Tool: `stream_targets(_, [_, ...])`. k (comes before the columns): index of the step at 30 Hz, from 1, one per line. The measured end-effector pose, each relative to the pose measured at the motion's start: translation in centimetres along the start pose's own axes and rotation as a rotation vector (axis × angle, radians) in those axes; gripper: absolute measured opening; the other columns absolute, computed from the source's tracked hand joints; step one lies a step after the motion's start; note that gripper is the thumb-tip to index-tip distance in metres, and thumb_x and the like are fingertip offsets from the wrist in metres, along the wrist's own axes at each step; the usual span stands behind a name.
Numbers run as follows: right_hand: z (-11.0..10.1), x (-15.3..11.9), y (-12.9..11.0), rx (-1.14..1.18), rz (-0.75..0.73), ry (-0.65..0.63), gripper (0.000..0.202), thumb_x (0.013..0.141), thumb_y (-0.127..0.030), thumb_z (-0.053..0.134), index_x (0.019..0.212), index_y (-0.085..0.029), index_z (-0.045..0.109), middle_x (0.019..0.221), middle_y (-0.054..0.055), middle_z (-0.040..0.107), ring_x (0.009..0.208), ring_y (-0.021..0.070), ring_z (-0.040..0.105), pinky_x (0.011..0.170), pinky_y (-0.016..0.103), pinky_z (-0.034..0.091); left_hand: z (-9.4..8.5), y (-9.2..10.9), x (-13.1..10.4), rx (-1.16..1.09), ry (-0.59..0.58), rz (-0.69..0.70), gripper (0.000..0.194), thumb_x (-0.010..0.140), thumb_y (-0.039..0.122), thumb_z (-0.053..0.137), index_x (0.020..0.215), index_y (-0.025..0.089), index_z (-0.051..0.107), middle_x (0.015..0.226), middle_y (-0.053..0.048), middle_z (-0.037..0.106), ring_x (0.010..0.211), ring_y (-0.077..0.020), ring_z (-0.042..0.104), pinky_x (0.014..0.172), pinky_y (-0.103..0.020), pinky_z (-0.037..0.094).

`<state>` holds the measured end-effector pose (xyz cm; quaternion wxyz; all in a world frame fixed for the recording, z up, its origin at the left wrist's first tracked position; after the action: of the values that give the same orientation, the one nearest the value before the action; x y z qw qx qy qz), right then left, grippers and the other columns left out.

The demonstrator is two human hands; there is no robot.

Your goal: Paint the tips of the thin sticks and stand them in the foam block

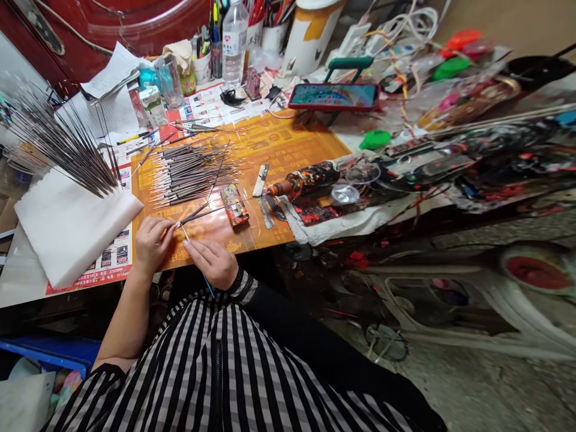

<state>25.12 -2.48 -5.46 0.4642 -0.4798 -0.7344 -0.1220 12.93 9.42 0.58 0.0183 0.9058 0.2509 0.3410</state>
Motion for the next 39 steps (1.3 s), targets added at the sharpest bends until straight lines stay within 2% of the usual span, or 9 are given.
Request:
stream_targets(19, [-0.21, 0.28, -0.22, -0.011, -0.002, 0.007, 0.053, 0.097, -0.008, 0.052, 0.149, -0.012, 0.045, 0.127, 0.016, 0.068, 0.118, 0.0253, 0.066, 0.099, 0.04, 0.059, 0.08, -0.08, -0.08, -0.016, -0.006, -0.011, 0.014, 0.098, 0.026, 0.056, 0.097, 0.02, 0.069, 0.089, -0.005, 0.07, 0.083, -0.0169, 0.061, 0.079, -0.032, 0.049])
stream_targets(32, [0.04, -0.17, 0.03, -0.016, 0.012, -0.031, 0.048, 0.098, -0.011, 0.053, 0.145, -0.015, 0.051, 0.126, 0.015, 0.069, 0.116, 0.0257, 0.067, 0.098, 0.041, 0.059, 0.0, -0.14, -0.03, 0.002, -0.009, -0.026, 0.016, 0.098, 0.027, 0.055, 0.095, 0.02, 0.069, 0.087, -0.004, 0.07, 0.081, -0.0167, 0.061, 0.077, -0.031, 0.049])
stream_targets(39, [-0.45, -0.24, 0.01, -0.002, -0.069, 0.037, 0.049, 0.096, -0.01, 0.054, 0.145, -0.011, 0.05, 0.115, 0.015, 0.072, 0.11, 0.0249, 0.068, 0.093, 0.039, 0.061, 0.16, -0.13, -0.12, 0.0, -0.004, -0.028, 0.018, 0.099, 0.027, 0.053, 0.094, 0.02, 0.068, 0.088, -0.005, 0.069, 0.082, -0.0173, 0.059, 0.079, -0.032, 0.047])
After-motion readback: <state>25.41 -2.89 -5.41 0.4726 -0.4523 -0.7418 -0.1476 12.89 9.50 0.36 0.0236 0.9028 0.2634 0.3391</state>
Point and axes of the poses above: each hand's wrist, its own x-axis towards the middle knuckle, its own z-axis out of the palm, y = z × x, the point moved 5 cm from there along x, towards the middle knuckle
